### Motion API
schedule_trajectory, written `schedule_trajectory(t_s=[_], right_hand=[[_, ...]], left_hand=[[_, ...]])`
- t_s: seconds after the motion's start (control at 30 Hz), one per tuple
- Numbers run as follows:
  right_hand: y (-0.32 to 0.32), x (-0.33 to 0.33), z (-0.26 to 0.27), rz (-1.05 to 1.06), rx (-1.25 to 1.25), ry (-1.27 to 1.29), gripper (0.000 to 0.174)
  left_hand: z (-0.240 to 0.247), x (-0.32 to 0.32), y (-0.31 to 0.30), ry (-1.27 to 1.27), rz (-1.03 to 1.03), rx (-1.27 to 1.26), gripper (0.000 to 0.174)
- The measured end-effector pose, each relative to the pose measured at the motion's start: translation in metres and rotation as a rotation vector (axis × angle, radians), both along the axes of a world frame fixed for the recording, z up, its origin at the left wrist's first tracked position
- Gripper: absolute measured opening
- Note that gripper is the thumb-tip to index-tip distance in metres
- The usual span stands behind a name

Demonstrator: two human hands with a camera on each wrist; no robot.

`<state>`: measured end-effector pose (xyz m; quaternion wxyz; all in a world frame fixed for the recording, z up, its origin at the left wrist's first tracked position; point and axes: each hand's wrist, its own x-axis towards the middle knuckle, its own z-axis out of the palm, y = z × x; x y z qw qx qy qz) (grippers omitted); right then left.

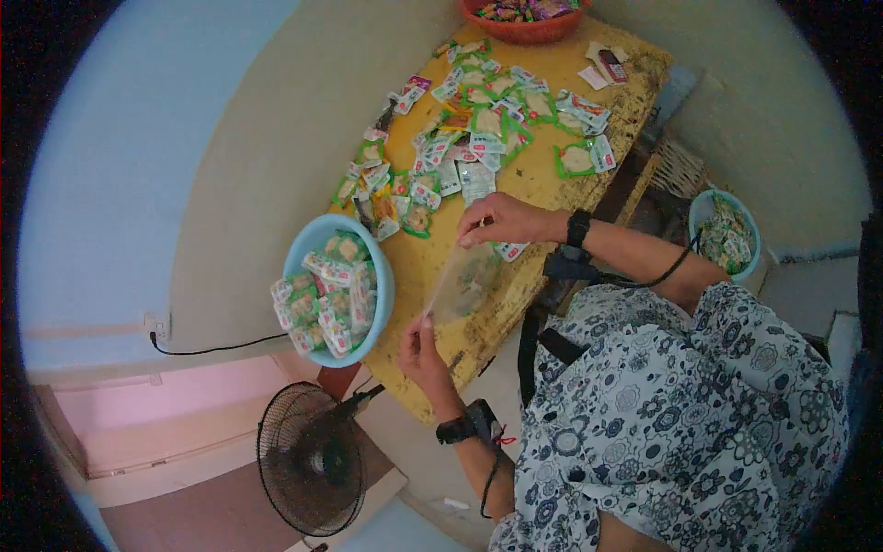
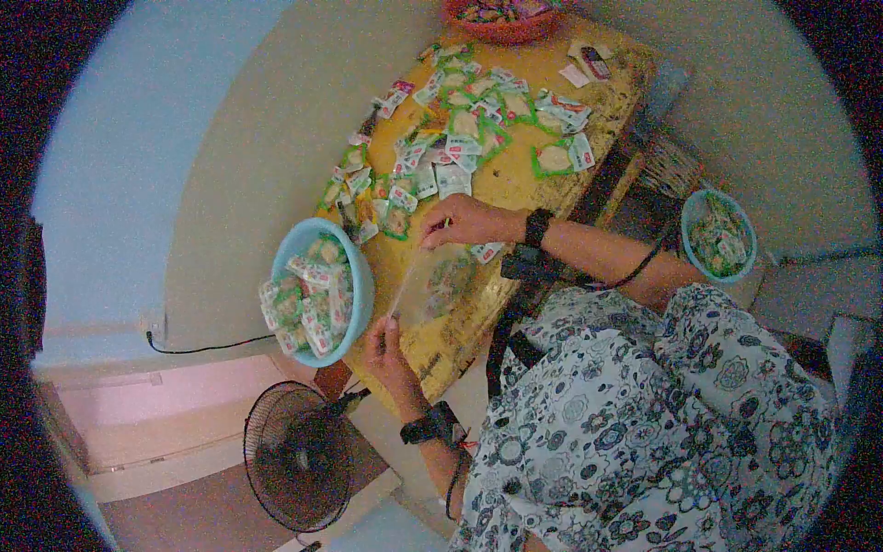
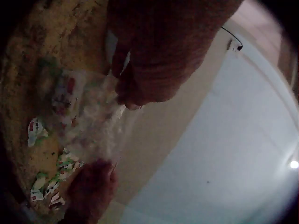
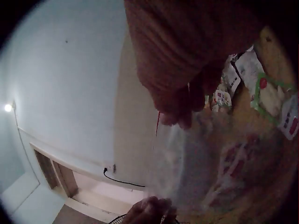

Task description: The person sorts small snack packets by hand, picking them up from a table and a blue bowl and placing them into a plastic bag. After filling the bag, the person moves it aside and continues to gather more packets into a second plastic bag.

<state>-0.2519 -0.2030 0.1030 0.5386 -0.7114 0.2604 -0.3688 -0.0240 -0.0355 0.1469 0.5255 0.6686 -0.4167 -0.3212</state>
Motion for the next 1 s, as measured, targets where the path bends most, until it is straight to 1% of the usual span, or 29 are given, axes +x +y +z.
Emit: schedule_trajectory(t_s=[0.1,0.13,0.17,0.23,0.33,0.43,0.53,0.6,0.63,0.73,0.9,1.0], right_hand=[[0.000,0.001,-0.001,0.022,0.128,0.005,0.018],[-0.001,0.002,-0.001,0.020,0.104,-0.008,0.018],[-0.002,0.002,-0.002,0.019,0.082,-0.019,0.018],[0.000,0.002,-0.002,0.012,0.057,-0.027,0.017],[0.001,0.004,0.002,0.009,0.046,-0.024,0.017],[0.002,0.009,0.005,0.014,0.027,-0.034,0.014],[0.003,0.012,0.008,-0.007,-0.021,-0.007,0.012],[0.005,0.012,0.012,-0.049,-0.056,0.013,0.011],[0.006,0.012,0.014,-0.061,-0.064,0.023,0.010],[0.009,0.010,0.020,-0.114,-0.098,0.050,0.009],[0.009,0.013,0.017,-0.193,-0.110,0.138,0.009],[0.008,0.006,0.026,-0.210,-0.116,0.081,0.009]], left_hand=[[-0.004,0.006,-0.003,0.032,-0.042,-0.027,0.017],[-0.006,0.008,-0.004,0.037,-0.066,-0.035,0.018],[-0.009,0.011,-0.004,-0.070,-0.070,-0.018,0.020],[0.009,0.003,-0.006,-0.281,-0.073,0.023,0.024],[0.042,-0.018,-0.021,-0.701,-0.186,-0.091,0.036],[0.047,-0.028,-0.045,-0.902,-0.287,-0.112,0.036],[0.033,-0.038,-0.071,-0.941,-0.338,-0.156,0.028],[0.019,-0.039,-0.086,-0.941,-0.368,-0.127,0.022],[0.014,-0.038,-0.089,-0.943,-0.384,-0.111,0.020],[0.011,-0.032,-0.093,-0.877,-0.402,-0.170,0.015],[0.020,-0.015,-0.068,-0.822,-0.322,-0.130,0.014],[0.027,0.007,-0.047,-0.789,-0.257,-0.023,0.017]])
